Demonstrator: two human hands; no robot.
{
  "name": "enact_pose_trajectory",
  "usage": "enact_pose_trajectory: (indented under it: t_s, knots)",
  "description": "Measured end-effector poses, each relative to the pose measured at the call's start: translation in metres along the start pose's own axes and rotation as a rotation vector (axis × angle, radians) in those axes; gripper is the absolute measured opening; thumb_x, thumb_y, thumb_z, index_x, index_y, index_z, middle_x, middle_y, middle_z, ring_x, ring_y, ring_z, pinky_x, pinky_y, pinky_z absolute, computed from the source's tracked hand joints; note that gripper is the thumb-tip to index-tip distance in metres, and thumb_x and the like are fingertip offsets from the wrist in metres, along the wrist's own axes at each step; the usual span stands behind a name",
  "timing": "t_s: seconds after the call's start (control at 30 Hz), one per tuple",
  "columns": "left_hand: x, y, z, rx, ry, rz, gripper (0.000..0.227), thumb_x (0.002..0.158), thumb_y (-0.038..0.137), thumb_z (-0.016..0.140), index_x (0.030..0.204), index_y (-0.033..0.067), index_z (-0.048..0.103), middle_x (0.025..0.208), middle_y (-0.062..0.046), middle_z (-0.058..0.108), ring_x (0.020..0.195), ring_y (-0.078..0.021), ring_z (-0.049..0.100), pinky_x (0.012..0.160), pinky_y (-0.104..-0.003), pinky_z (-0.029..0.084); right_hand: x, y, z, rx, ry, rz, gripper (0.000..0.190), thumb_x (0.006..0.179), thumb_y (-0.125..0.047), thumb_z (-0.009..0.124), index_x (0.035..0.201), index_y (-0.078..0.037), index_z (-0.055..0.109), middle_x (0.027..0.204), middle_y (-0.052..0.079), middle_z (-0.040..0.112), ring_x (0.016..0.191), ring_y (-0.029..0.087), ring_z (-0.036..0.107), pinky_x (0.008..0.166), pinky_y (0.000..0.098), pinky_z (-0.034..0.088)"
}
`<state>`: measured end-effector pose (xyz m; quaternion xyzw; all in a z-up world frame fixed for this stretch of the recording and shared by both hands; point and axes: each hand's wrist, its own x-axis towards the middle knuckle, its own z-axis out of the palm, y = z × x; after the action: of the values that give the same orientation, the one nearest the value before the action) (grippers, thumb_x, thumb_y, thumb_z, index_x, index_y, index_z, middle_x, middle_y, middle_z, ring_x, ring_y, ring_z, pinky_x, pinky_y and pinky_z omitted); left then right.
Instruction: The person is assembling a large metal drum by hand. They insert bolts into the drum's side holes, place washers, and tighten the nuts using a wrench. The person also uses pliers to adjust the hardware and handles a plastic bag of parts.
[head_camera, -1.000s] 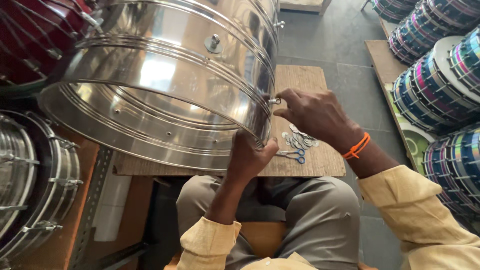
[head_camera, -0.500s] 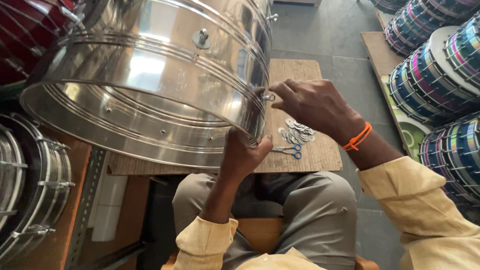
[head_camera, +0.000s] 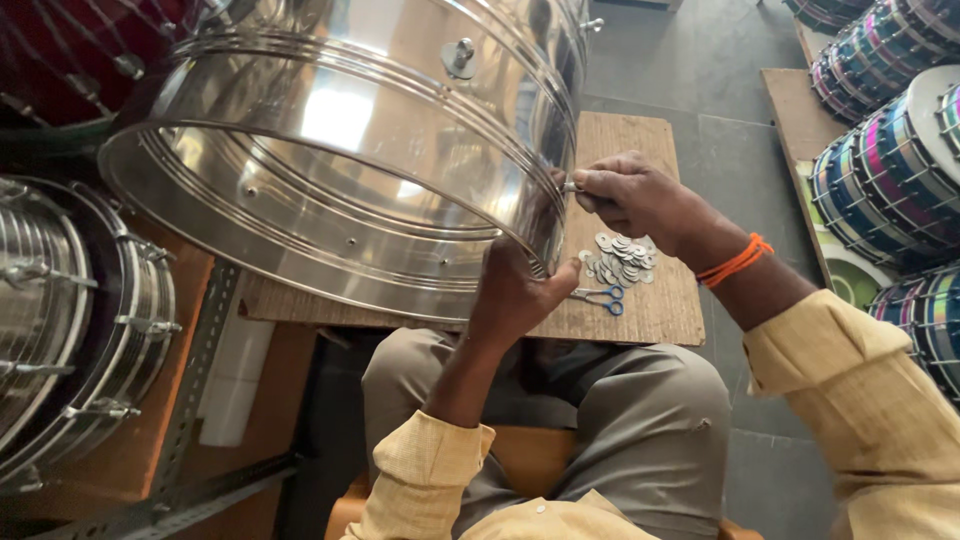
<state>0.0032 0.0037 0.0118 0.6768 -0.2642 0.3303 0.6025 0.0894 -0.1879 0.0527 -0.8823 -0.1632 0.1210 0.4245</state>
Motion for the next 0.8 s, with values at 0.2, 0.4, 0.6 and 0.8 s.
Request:
enact_pose_trajectory:
  t_s: [0.2, 0.4, 0.6, 0.8]
  knots:
    - [-0.011, -0.013, 0.002, -0.170, -0.136, -0.371, 0.037, 0.082, 0.011, 0.072, 0.115, -0.0045, 0.066, 0.093, -0.019, 0.074, 0.085, -0.0299, 0.075, 0.079, -0.039, 0.058, -0.031, -0.029, -0.008, -0.902, 0.298, -0.637, 0.024, 0.103, -0.030, 0.059, 0.108, -0.008, 0.065, 0.082, 0.004, 0.065, 0.075, 0.022, 0.069, 0.064, 0.0356, 0.054]
    - [-0.023, -0.029, 0.006, 0.047, -0.191, -0.402, 0.021, 0.078, 0.013, 0.077, 0.087, -0.0032, 0.067, 0.068, -0.016, 0.063, 0.062, -0.0350, 0.065, 0.062, -0.043, 0.053, -0.014, -0.038, -0.020, -1.366, 0.256, -0.891, 0.012, 0.100, -0.022, 0.062, 0.104, -0.011, 0.064, 0.081, 0.000, 0.065, 0.076, 0.016, 0.071, 0.068, 0.0320, 0.058]
    - [-0.020, -0.024, -0.003, -0.031, -0.177, -0.284, 0.044, 0.079, 0.011, 0.073, 0.117, -0.0053, 0.061, 0.093, -0.019, 0.067, 0.084, -0.0359, 0.068, 0.079, -0.043, 0.056, -0.002, -0.041, -0.026, -1.455, 0.073, -0.829, 0.019, 0.103, -0.027, 0.059, 0.093, -0.012, 0.064, 0.066, 0.000, 0.062, 0.062, 0.015, 0.069, 0.060, 0.0307, 0.057]
    - [-0.012, -0.014, -0.007, -0.002, -0.242, -0.468, 0.048, 0.075, 0.012, 0.077, 0.118, -0.0027, 0.062, 0.095, -0.019, 0.068, 0.087, -0.0342, 0.069, 0.084, -0.041, 0.057, -0.006, -0.023, -0.016, -0.644, -0.002, -0.508, 0.028, 0.105, -0.029, 0.060, 0.089, -0.009, 0.069, 0.062, -0.001, 0.061, 0.054, 0.011, 0.062, 0.051, 0.0294, 0.048]
